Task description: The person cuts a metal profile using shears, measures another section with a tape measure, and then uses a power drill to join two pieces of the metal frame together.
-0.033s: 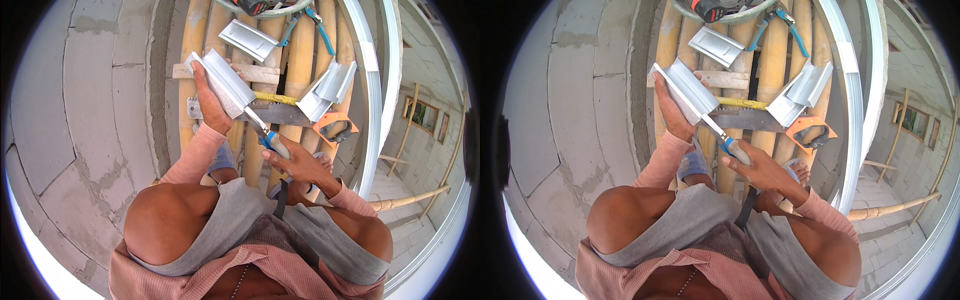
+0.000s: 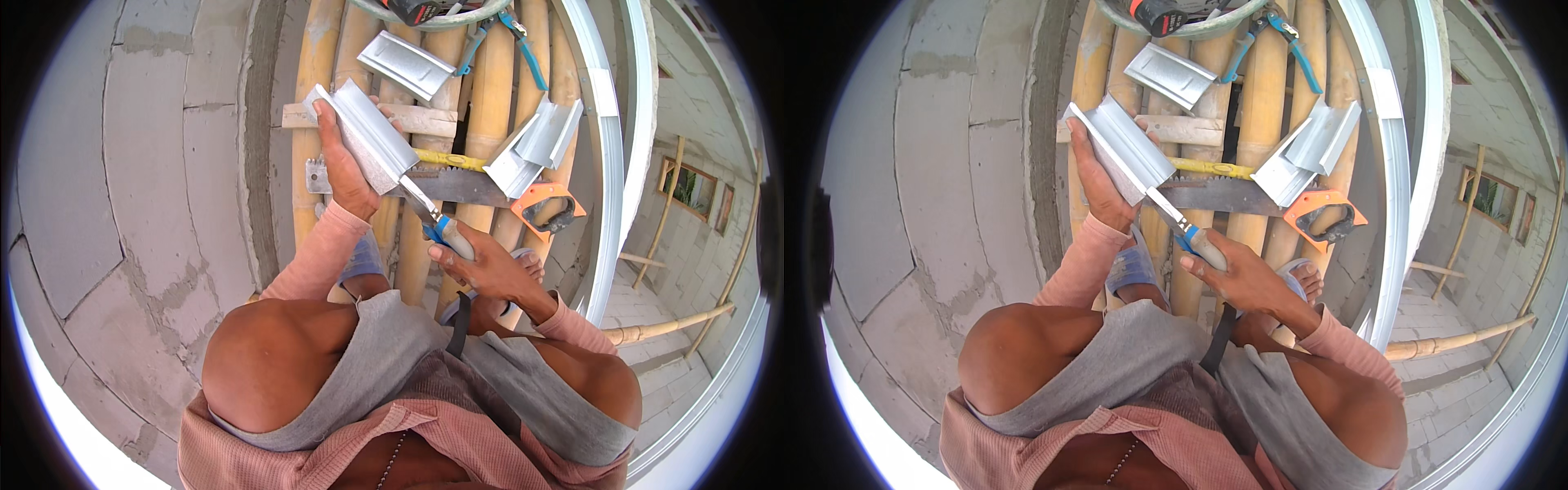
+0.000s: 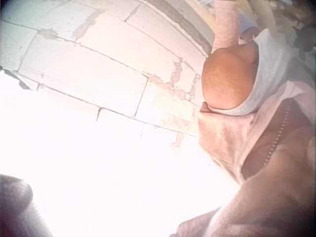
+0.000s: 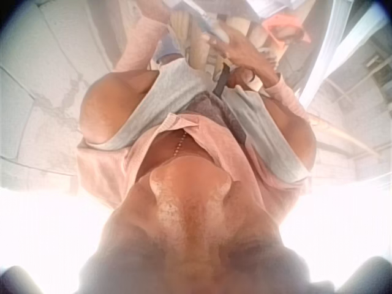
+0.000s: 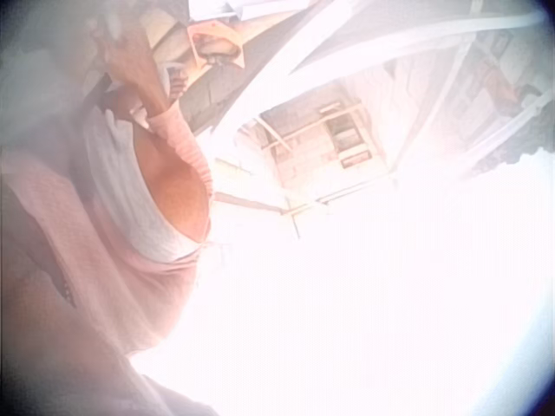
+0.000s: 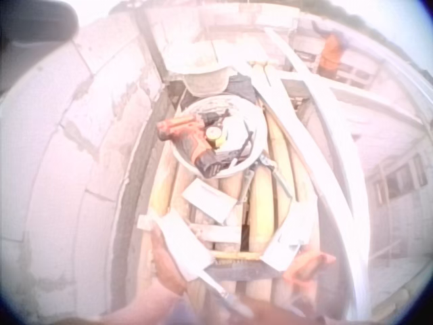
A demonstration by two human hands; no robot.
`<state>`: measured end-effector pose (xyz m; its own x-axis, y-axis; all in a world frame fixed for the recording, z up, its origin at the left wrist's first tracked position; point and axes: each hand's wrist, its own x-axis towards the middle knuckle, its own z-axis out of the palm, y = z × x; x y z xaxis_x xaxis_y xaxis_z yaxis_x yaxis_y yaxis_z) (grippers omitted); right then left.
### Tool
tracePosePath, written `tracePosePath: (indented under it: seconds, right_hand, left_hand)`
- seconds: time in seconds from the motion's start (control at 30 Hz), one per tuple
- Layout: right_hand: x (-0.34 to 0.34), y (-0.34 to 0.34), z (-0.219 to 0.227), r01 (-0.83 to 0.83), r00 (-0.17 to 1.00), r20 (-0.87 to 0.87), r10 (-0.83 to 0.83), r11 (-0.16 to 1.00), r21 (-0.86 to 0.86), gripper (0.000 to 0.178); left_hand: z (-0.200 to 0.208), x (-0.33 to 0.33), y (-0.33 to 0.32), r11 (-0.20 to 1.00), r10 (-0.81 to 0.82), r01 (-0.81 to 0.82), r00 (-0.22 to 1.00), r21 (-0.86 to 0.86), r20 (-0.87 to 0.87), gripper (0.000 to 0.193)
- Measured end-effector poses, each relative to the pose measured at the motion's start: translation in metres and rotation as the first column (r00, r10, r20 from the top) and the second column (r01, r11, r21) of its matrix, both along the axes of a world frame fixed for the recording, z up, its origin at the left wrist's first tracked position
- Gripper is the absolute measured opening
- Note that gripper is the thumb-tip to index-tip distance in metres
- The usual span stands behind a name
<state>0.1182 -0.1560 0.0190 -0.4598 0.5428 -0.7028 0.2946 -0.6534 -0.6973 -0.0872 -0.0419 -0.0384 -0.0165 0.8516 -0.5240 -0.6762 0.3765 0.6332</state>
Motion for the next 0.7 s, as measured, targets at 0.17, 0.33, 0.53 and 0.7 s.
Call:
tracePosePath:
  seconds: [0.17, 0.33, 0.53, 0.7]
  right_hand:
    - [0.014, 0.001, 0.003, -0.119, 0.99, -0.094, 0.104, 0.978, -0.169, 0.052]
    - [0.058, 0.002, 0.018, -0.085, 0.981, -0.189, 0.048, 0.978, -0.192, 0.057]
    - [0.08, 0.019, 0.026, -0.082, 0.975, 0.194, 0.109, 0.987, -0.14, 0.068]
    - [0.084, 0.008, 0.014, -0.286, 0.901, 0.398, 0.171, 0.924, 0.252, 0.065]
  left_hand:
    - [-0.003, 0.007, 0.001, 1.0, -0.007, 0.006, 0.999, 0.019, 0.047, 0.086]
    - [0.001, -0.03, -0.004, 0.949, -0.312, 0.304, 0.849, 0.088, 0.426, 0.099]
    - [-0.01, -0.045, -0.02, 0.711, -0.346, 0.703, 0.339, 0.008, 0.875, 0.099]
    - [-0.013, -0.05, -0.016, 0.402, -0.314, 0.915, 0.172, -0.033, 0.934, 0.087]
